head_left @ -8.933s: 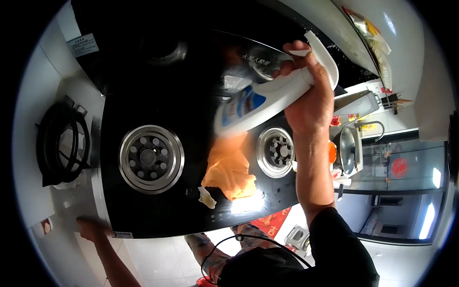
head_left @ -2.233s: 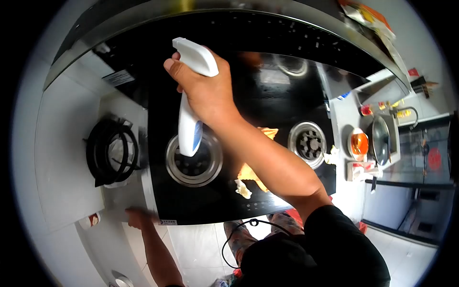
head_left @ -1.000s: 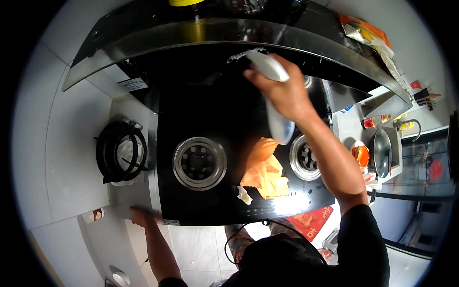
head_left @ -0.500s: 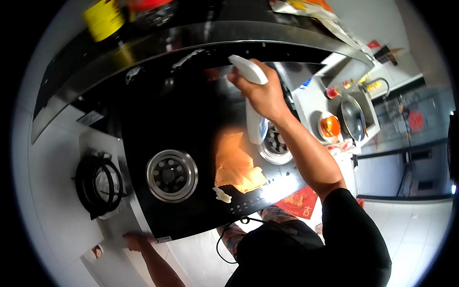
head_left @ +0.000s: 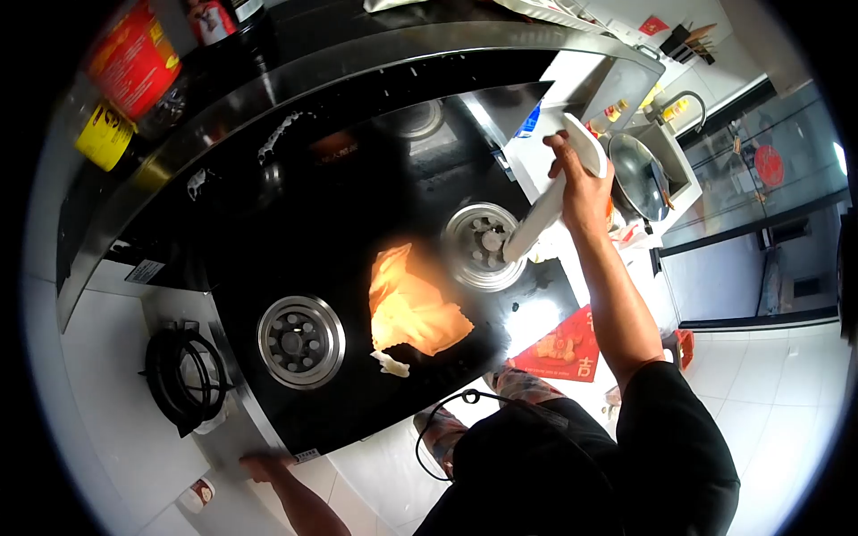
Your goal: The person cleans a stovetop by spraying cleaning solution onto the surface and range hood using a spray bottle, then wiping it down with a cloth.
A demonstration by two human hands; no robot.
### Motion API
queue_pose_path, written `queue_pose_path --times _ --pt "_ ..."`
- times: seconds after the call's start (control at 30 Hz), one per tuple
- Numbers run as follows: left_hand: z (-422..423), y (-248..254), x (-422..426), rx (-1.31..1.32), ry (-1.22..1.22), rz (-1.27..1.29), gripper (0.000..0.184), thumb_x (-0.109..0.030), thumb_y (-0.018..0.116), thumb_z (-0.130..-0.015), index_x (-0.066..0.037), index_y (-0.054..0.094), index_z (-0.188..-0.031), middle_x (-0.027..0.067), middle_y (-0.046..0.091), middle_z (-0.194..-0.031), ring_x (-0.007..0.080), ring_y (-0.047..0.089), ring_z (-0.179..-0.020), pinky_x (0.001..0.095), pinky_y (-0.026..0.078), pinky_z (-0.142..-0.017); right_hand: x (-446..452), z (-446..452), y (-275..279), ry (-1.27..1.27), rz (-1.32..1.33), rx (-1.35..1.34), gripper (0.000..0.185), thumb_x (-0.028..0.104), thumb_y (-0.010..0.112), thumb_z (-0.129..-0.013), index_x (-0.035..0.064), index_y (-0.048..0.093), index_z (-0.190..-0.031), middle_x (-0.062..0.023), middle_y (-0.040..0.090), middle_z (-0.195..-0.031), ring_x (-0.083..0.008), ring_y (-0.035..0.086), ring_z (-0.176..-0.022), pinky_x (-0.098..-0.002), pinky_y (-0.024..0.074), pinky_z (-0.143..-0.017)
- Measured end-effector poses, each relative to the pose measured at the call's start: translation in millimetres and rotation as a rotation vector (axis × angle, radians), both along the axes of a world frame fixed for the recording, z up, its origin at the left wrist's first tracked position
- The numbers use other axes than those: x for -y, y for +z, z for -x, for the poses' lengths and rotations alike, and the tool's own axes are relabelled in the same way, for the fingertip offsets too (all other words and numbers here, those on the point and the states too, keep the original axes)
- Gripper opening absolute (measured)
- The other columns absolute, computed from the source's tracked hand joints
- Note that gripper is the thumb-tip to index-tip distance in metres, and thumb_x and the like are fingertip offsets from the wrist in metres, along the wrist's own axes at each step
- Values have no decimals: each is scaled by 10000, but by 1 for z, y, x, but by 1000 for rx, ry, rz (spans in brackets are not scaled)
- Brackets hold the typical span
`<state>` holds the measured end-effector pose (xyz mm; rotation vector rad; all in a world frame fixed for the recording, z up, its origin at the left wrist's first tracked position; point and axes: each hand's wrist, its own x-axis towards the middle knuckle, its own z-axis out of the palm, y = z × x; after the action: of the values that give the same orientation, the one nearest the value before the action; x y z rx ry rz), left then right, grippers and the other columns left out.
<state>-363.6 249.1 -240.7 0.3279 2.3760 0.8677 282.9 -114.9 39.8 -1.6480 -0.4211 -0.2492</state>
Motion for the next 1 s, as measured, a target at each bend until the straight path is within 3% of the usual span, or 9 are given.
queue_pose_path --times 0.23,0.27,0.37,0.4,0.43,0.47,0.5,0.93,1.0 --pt "96 -52 75 121 -320 -141 967 -700 576 -921 -27 322 -1567 221 464 -1507 429 507 -1317 552 472 -995 -42 -88 -8 -16 63 -69 299 243 781 -909 -23 728 -1035 -55 700 -747 -113 605 -586 -290 493 -557" --pt "88 -52 121 29 -482 -232 829 -644 566 -950 -158 363 -1590 179 464 -1520 405 576 -1242 575 516 -882 -47 -95 -10 -37 133 -144 307 258 780 -908 -21 733 -1027 -57 705 -743 -115 613 -590 -295 497 -562" --pt "97 -58 231 207 -535 -94 686 -375 570 -1041 -165 271 -1622 139 462 -1557 373 590 -1257 499 542 -890 -44 -97 -15 22 135 -135 316 277 777 -900 -14 721 -1011 -66 695 -733 -127 623 -594 -313 503 -573" --pt "106 -65 268 171 -598 -12 696 -468 593 -1030 -200 299 -1601 121 618 -1174 295 628 -902 431 513 -695 -37 -92 -17 43 118 -110 319 280 778 -898 -13 714 -1008 -68 687 -730 -128 624 -594 -314 504 -576" --pt "100 -59 314 237 -505 62 631 -315 597 -1033 -115 330 -1568 122 601 -1212 260 642 -921 421 555 -693 -28 -85 -16 50 82 -118 294 259 777 -902 -6 698 -1003 -58 664 -723 -122 613 -591 -304 497 -574" --pt "100 -56 345 312 -521 243 429 -330 602 -1032 -103 547 -1391 66 631 -935 239 627 -717 386 535 -587 -18 -79 -16 43 66 -124 294 259 777 -902 -6 698 -1003 -58 664 -723 -122 613 -591 -304 497 -574" --pt "112 -43 360 910 -404 575 305 -381 612 -1024 -105 693 -1124 52 652 -751 227 612 -579 369 509 -506 -6 -74 -19 75 -2 -138 278 246 778 -902 -1 693 -995 -51 656 -723 -119 606 -590 -296 489 -569" --pt "51 -40 404 974 -736 218 380 -363 586 -962 -63 652 -1185 129 713 -966 323 708 -846 485 573 -744 92 -39 -48 -17 -253 -285 301 173 761 -912 -29 688 -1123 -65 696 -883 -116 602 -627 -255 478 -580" --pt "35 -27 381 665 -825 204 412 -364 554 -992 -54 614 -1256 132 710 -1053 321 707 -928 483 563 -793 94 -47 -39 -44 -268 -280 292 164 759 -908 -29 689 -1116 -64 696 -871 -115 604 -625 -256 479 -579"
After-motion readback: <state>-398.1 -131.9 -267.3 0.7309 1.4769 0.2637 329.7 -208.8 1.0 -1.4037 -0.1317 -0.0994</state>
